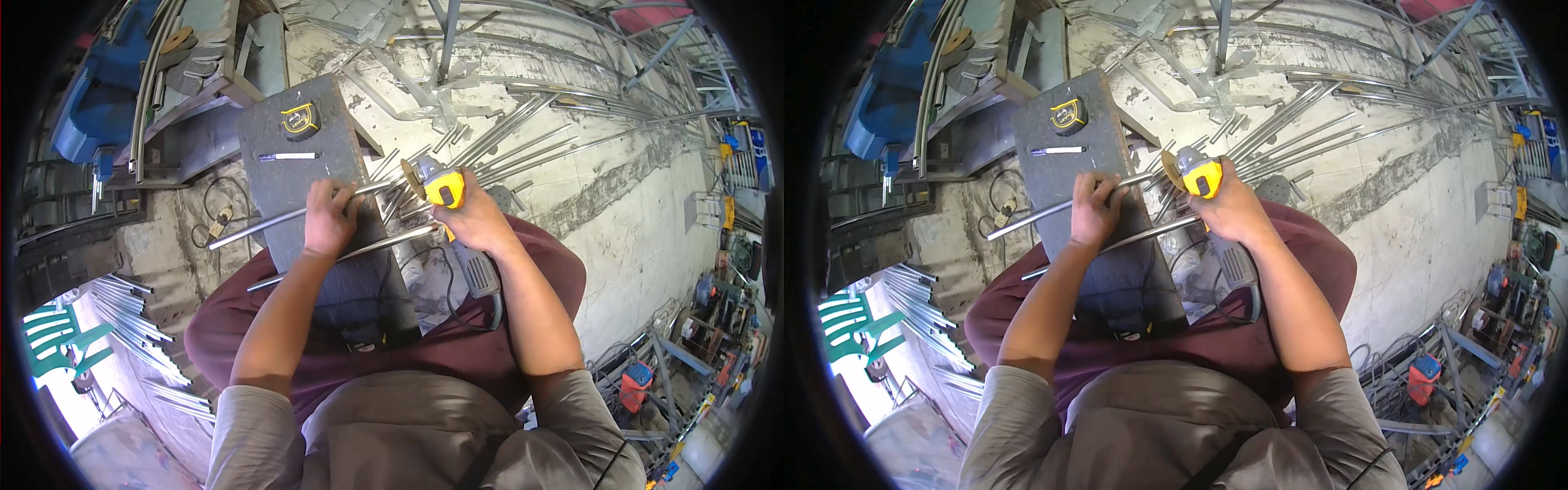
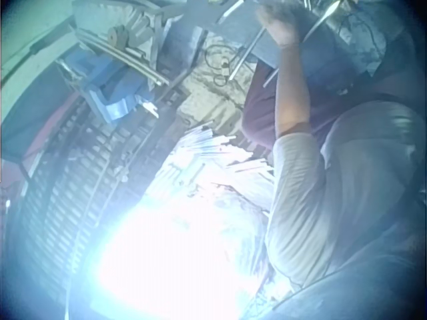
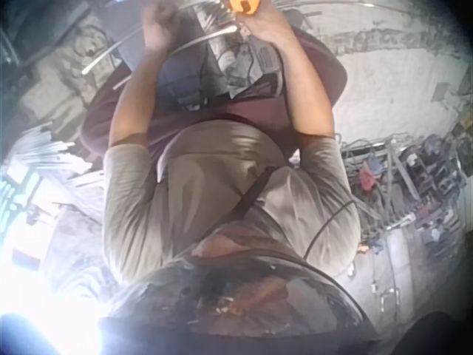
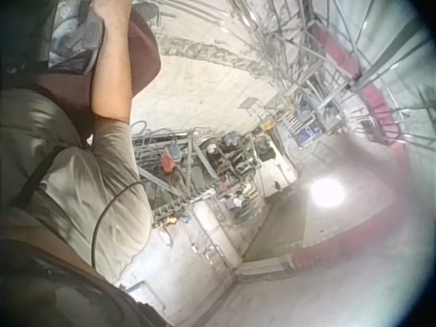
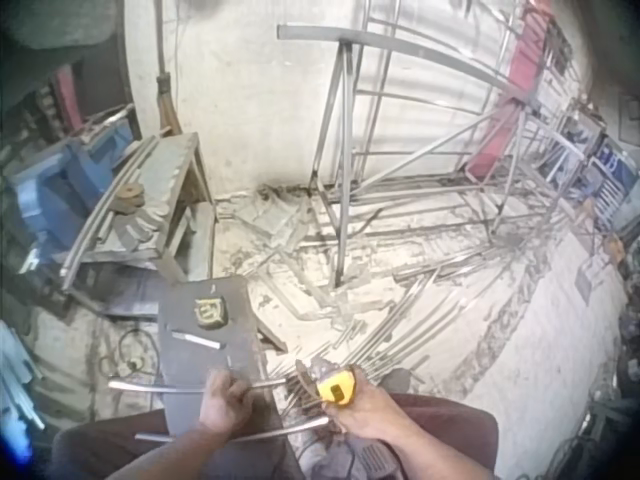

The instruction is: Measure and grind metal pipes using an angle grinder and tape measure.

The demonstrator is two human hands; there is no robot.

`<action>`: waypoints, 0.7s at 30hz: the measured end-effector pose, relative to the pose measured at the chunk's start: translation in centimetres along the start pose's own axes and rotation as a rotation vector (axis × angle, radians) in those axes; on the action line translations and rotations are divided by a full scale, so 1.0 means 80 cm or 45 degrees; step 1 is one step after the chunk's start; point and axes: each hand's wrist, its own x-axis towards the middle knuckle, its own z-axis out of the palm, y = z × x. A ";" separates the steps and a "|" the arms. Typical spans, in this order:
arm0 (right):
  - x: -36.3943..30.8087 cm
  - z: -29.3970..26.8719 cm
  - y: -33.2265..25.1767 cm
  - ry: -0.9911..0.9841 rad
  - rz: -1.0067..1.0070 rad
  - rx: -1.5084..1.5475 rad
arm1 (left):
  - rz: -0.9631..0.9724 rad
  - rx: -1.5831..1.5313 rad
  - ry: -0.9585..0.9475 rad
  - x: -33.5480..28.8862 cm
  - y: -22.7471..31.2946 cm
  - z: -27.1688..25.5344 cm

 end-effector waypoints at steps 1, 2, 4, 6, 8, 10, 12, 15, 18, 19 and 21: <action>-0.004 -0.003 -0.003 -0.021 -0.011 -0.055 | -0.001 -0.039 -0.088 -0.004 0.004 -0.003; -0.009 -0.001 -0.006 -0.041 0.006 -0.019 | -0.006 -0.026 -0.082 -0.007 0.007 -0.005; -0.015 0.005 -0.012 -0.072 0.112 -0.055 | -0.008 -0.023 -0.073 -0.012 0.012 -0.006; -0.021 0.011 -0.017 -0.094 0.092 -0.041 | 0.003 -0.010 -0.041 -0.015 0.015 -0.005; -0.023 0.014 -0.022 -0.118 0.107 -0.065 | 0.000 -0.001 -0.039 -0.015 0.017 -0.004; -0.026 0.017 -0.029 -0.117 0.086 -0.082 | -0.100 0.015 -0.189 -0.013 0.017 -0.007; -0.027 0.018 -0.036 -0.136 0.132 -0.190 | -0.009 0.184 -0.199 -0.010 0.018 -0.011; -0.028 0.020 -0.048 -0.142 0.147 -0.237 | 0.007 0.449 -0.461 -0.001 0.019 -0.018; -0.022 0.025 -0.057 -0.129 0.149 -0.258 | -0.061 0.574 -0.659 0.012 0.018 -0.018; -0.021 0.026 -0.060 -0.141 0.140 -0.243 | -0.070 0.586 -0.653 0.017 0.016 -0.018; -0.017 0.027 -0.064 -0.115 0.155 -0.246 | -0.077 0.621 -0.645 0.027 0.011 -0.017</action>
